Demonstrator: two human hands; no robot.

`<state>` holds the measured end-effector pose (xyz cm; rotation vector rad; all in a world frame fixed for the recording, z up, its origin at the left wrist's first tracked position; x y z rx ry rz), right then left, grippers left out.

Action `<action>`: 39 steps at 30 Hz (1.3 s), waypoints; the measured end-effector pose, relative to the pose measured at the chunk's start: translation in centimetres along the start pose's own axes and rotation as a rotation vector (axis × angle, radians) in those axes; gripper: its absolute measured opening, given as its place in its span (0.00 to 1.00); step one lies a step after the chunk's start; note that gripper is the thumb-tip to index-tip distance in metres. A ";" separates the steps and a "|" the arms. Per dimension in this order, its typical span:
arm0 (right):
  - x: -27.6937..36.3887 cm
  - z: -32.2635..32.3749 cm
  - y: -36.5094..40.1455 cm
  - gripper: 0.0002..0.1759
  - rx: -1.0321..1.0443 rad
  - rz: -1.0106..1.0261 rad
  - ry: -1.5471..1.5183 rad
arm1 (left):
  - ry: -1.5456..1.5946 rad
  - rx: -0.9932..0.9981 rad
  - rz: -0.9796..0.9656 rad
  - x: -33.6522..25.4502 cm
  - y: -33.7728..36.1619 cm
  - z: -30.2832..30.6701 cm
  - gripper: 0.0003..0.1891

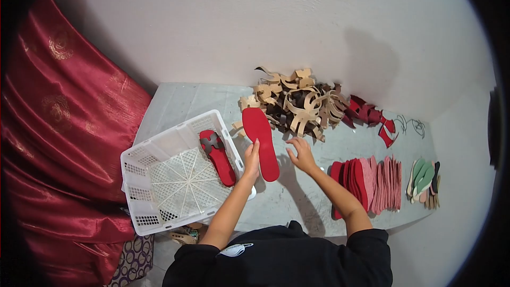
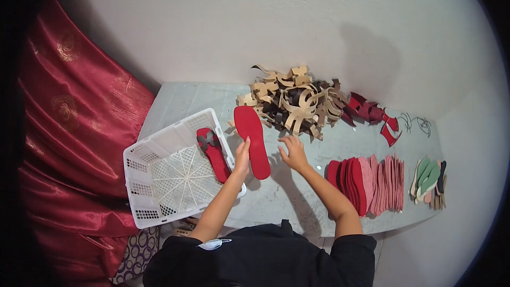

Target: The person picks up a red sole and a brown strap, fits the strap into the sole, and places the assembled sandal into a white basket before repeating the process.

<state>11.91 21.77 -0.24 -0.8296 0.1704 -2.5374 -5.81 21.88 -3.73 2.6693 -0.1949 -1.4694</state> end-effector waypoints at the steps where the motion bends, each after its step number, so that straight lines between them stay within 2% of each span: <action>1: -0.9 0.3 -1.6 0.15 0.004 0.011 0.005 | 0.018 -0.040 0.009 0.0 -0.1 0.1 0.18; 5: -4.2 0.3 -9.1 0.19 0.151 0.117 0.522 | 0.269 -0.028 0.084 -0.2 0.1 0.4 0.18; 7: -5.7 0.7 -12.9 0.22 0.232 0.030 0.636 | 0.279 -0.037 0.092 -0.3 0.2 0.4 0.16; 10: -8.0 1.1 -17.3 0.24 0.265 -0.206 0.618 | 0.267 0.038 0.135 0.2 0.2 0.0 0.13; 11: -8.0 1.1 -18.2 0.24 0.258 -0.197 0.616 | 0.283 0.059 0.160 0.5 0.2 0.1 0.12; 13: -9.1 0.5 -19.4 0.26 0.318 -0.361 0.544 | 0.291 0.082 0.176 0.8 0.0 0.2 0.11; 14: -9.7 0.0 -20.0 0.28 0.415 -0.429 0.570 | 0.317 0.105 0.204 1.0 0.0 0.2 0.13; 20: -12.4 -1.2 -21.6 0.28 0.445 -0.504 0.593 | 0.373 0.142 0.298 1.3 0.1 0.3 0.17; 23: -12.0 0.2 -21.7 0.26 0.463 -0.531 0.595 | 0.344 0.141 0.303 1.1 0.0 -0.2 0.17; 26: -10.4 2.0 -21.6 0.22 0.265 -0.350 0.521 | 0.347 0.169 0.305 1.6 0.1 0.2 0.18; 31: -6.6 5.7 -19.6 0.20 0.246 -0.186 0.425 | 0.399 0.167 0.371 1.5 0.1 0.0 0.19; 36: -2.2 10.5 -16.9 0.19 0.189 0.037 0.117 | 0.348 0.114 0.393 1.3 0.5 0.1 0.15; 39: -1.3 11.8 -15.1 0.20 0.182 0.134 -0.032 | 0.326 0.162 0.388 1.7 0.2 0.1 0.15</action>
Point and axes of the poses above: each hand's wrist, its own y-axis away from the middle knuckle, its own z-axis out of the back of the hand, x = y × z, the point moved 5 cm from there along -y, towards the middle knuckle, and after that the axes turned 12 degrees about x, right-handed, at the moved point
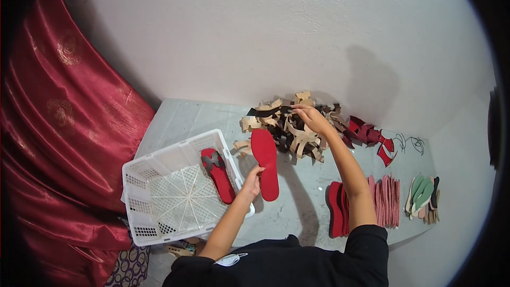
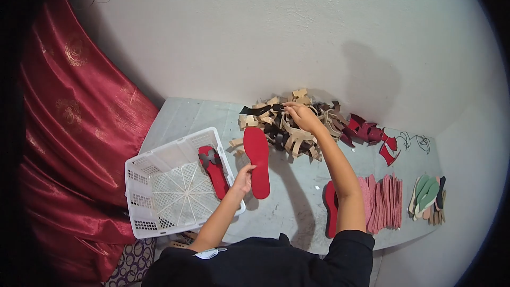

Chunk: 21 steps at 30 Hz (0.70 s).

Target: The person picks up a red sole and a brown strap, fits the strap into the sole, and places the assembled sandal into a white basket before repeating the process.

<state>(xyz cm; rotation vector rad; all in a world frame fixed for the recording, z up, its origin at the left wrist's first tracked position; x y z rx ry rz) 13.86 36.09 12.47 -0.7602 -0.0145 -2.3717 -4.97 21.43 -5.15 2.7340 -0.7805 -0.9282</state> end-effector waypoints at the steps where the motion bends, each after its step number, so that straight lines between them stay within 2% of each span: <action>1: 1.2 0.3 1.0 0.20 0.055 -0.030 -0.080 | -0.013 0.010 0.015 0.1 0.0 -0.2 0.15; 2: 2.3 0.3 2.0 0.20 0.108 -0.062 -0.163 | -0.009 0.006 0.024 0.2 0.2 -0.1 0.15; 4: 4.1 0.4 3.9 0.20 0.120 -0.028 -0.136 | -0.086 0.150 0.080 0.5 -0.3 -0.1 0.15; 7: 7.9 0.7 7.0 0.20 0.181 0.006 -0.193 | -0.160 0.158 0.046 0.9 0.0 -0.5 0.14; 10: 10.4 1.0 10.7 0.21 0.159 -0.001 -0.365 | -0.179 0.223 0.005 0.9 1.3 -1.6 0.13; 12: 11.5 0.8 13.6 0.21 0.145 -0.011 -0.466 | -0.128 0.325 0.075 1.5 2.7 -2.8 0.14; 16: 11.6 -1.8 19.0 0.22 0.049 -0.045 -0.752 | -0.164 0.344 0.108 3.0 6.2 -5.0 0.16; 18: 10.4 -4.5 21.2 0.23 0.003 -0.107 -0.802 | -0.201 0.523 0.222 3.6 8.8 -6.5 0.19; 21: 8.1 -7.2 24.2 0.23 -0.146 -0.279 -0.942 | -0.228 0.477 0.253 4.1 11.4 -6.9 0.20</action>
Point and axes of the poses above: each hand's wrist, its own y-axis away from the middle knuckle, its own z-axis out of the back of the hand, x = y × z, the point moved 5 cm from there along -y, towards the middle knuckle, and after that the axes turned 12 degrees about x, right-handed, at the moved point
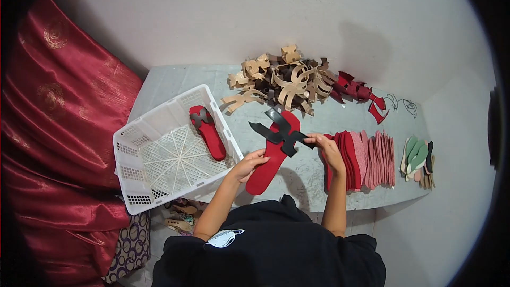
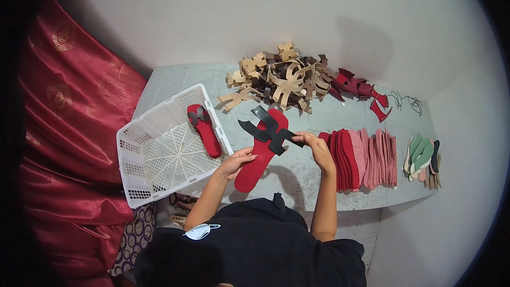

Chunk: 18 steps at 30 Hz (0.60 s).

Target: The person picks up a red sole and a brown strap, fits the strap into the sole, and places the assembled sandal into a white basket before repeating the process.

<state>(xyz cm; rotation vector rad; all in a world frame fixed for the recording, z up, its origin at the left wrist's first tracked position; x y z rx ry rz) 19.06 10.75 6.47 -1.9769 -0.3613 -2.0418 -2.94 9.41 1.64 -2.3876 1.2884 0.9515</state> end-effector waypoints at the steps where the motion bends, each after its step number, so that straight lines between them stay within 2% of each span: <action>1: -0.6 -0.1 0.7 0.23 -0.030 -0.042 -0.029 | 0.008 0.000 0.003 0.0 0.4 -0.4 0.20; 3: -0.2 -0.9 1.5 0.19 -0.048 0.071 -0.087 | 0.006 -0.004 0.027 0.4 1.5 -0.7 0.21; 4: 0.0 -1.3 1.8 0.19 -0.046 0.058 -0.091 | -0.002 -0.003 0.014 0.6 1.8 -0.6 0.19; 6: 0.8 -1.8 1.8 0.11 -0.055 0.095 0.103 | 0.035 -0.025 0.022 1.4 2.3 -0.2 0.18; 9: 0.7 -2.7 1.5 0.08 -0.069 0.145 0.202 | 0.090 -0.075 0.047 2.4 2.6 0.4 0.16; 13: -0.6 -3.4 1.0 0.07 -0.146 0.159 0.145 | 0.110 -0.071 0.025 2.5 2.4 0.0 0.17; 18: -0.5 -4.0 0.5 0.06 -0.124 0.166 0.143 | 0.056 -0.117 0.025 1.7 2.8 -1.6 0.17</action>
Point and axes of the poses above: each hand's wrist, its own y-axis away from the middle knuckle, its own z-axis out of the back of the hand, x = y × z, the point moved 5 cm from there along -y, towards the middle knuckle, and after that the axes turned 12 degrees about x, right-handed, at the moved point
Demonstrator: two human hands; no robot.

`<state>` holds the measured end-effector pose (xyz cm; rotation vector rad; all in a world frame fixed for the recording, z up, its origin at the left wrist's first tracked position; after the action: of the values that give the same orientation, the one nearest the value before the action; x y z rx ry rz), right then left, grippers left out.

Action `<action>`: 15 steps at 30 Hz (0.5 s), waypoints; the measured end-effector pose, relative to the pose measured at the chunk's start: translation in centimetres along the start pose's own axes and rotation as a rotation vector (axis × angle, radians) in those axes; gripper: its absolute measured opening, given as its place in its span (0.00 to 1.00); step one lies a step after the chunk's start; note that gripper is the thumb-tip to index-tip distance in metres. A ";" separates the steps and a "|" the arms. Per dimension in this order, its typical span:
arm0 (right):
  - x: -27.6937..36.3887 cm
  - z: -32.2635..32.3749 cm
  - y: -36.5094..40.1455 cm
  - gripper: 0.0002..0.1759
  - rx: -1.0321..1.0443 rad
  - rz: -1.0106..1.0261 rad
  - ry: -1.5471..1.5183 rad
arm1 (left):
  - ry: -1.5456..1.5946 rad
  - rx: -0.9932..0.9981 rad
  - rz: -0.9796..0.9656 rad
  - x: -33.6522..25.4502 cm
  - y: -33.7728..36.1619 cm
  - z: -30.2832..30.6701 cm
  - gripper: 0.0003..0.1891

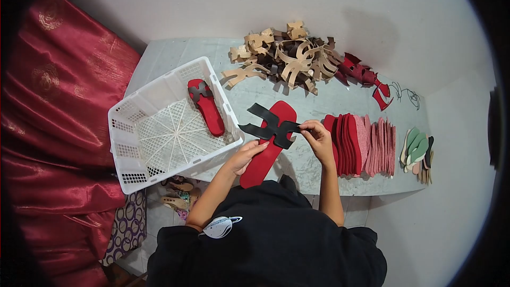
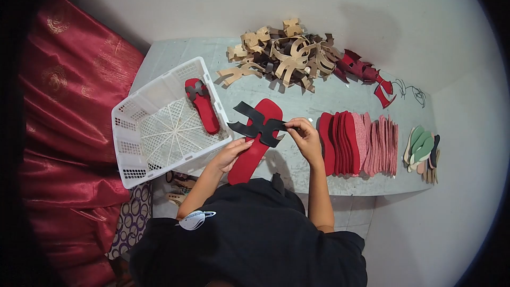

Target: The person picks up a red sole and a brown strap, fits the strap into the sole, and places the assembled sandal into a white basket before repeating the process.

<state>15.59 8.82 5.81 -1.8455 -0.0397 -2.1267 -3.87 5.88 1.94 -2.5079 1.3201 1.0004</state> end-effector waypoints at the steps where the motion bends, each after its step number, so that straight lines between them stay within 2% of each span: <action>1: -0.1 0.0 0.0 0.06 0.007 -0.008 0.005 | 0.002 -0.001 -0.001 -0.1 0.0 -0.1 0.17; 4: 0.0 0.0 0.0 0.06 0.019 -0.019 0.023 | -0.003 0.011 0.004 0.0 0.1 -0.1 0.17; 7: -0.4 0.0 0.1 0.06 0.019 -0.002 0.021 | 0.062 -0.087 -0.012 0.3 0.0 0.7 0.16; 10: -0.1 0.0 0.3 0.06 0.012 0.012 0.028 | -0.036 -0.101 -0.007 0.1 -0.2 0.4 0.16; 12: 0.5 0.0 0.3 0.06 0.006 0.006 0.051 | -0.157 -0.215 -0.005 0.0 -0.1 0.5 0.17; 15: 0.9 0.2 0.3 0.07 -0.006 0.009 0.054 | -0.175 -0.216 -0.025 0.0 -0.2 0.4 0.17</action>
<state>15.78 8.43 6.64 -1.7870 -0.0128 -2.1721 -3.95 6.12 1.55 -2.5074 1.1838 1.3897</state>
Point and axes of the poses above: each hand's wrist, its own y-axis away from the middle knuckle, its own z-axis out of the back of the hand, x = y × z, the point moved 5 cm from there along -y, towards the middle knuckle, and after that the axes turned 12 degrees about x, right-handed, at the moved point
